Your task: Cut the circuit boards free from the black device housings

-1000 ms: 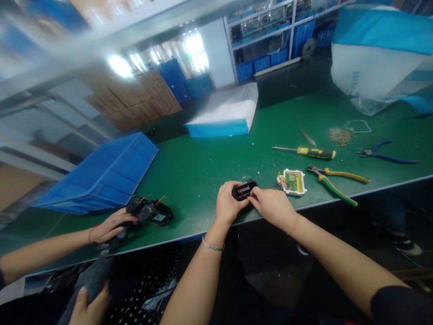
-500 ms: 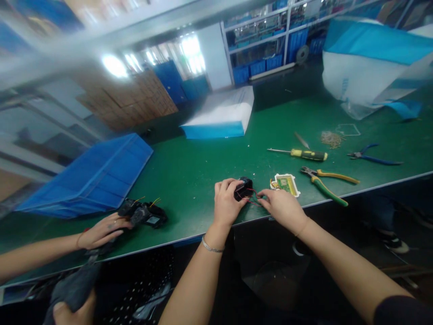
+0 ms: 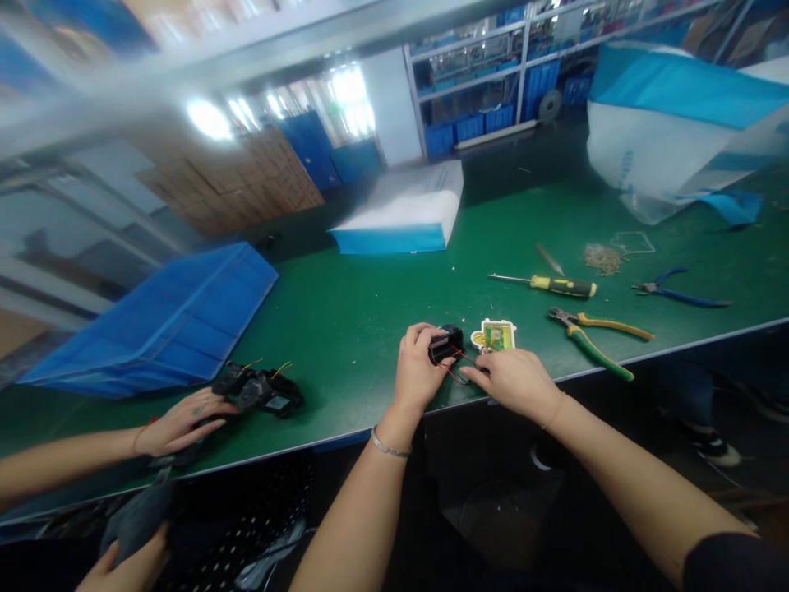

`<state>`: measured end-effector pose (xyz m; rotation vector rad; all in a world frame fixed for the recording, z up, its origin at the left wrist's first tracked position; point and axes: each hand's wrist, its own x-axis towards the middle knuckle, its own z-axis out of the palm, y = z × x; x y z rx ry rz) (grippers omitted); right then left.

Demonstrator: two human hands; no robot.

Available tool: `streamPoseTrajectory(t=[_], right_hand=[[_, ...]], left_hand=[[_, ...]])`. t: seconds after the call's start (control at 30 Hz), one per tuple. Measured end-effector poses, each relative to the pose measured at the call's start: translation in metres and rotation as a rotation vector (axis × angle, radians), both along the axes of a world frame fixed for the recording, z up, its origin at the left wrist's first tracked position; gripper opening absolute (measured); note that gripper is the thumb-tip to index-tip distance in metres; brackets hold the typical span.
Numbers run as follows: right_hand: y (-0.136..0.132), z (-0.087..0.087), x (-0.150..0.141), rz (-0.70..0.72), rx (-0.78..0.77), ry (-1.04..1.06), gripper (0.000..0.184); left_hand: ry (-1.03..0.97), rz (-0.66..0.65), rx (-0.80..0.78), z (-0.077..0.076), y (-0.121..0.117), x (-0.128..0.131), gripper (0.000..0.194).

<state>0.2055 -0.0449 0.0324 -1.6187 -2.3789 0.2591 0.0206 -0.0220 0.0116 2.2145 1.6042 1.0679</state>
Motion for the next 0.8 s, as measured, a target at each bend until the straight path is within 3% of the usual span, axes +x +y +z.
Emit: streamPoseTrajectory(t=[0.23,0.4,0.5,0.57,0.73,0.8], right_hand=[[-0.011,0.003,0.0,0.07,-0.096,0.364,0.059],[-0.03,-0.014,-0.017,0.004,0.027,0.461,0.055],[-0.056,-0.014,-0.036,0.184,0.183,0.449,0.049],[-0.07,-0.009,-0.045,0.291,0.199,0.499,0.043],[-0.069,0.007,-0.029,0.055,-0.156,0.817,0.049],[-0.064,0.013,-0.014,0.049,-0.291,0.937,0.05]], left_hand=[[0.15,0.061,0.032,0.009,-0.003,0.012,0.038],[0.142,0.135,-0.001,0.003,0.012,0.017,0.048],[0.079,0.224,-0.021,-0.003,0.031,0.011,0.049],[0.045,0.256,-0.018,-0.006,0.042,0.004,0.052],[-0.13,0.137,-0.031,-0.013,0.052,-0.011,0.058],[-0.196,0.095,-0.052,-0.014,0.05,-0.015,0.059]])
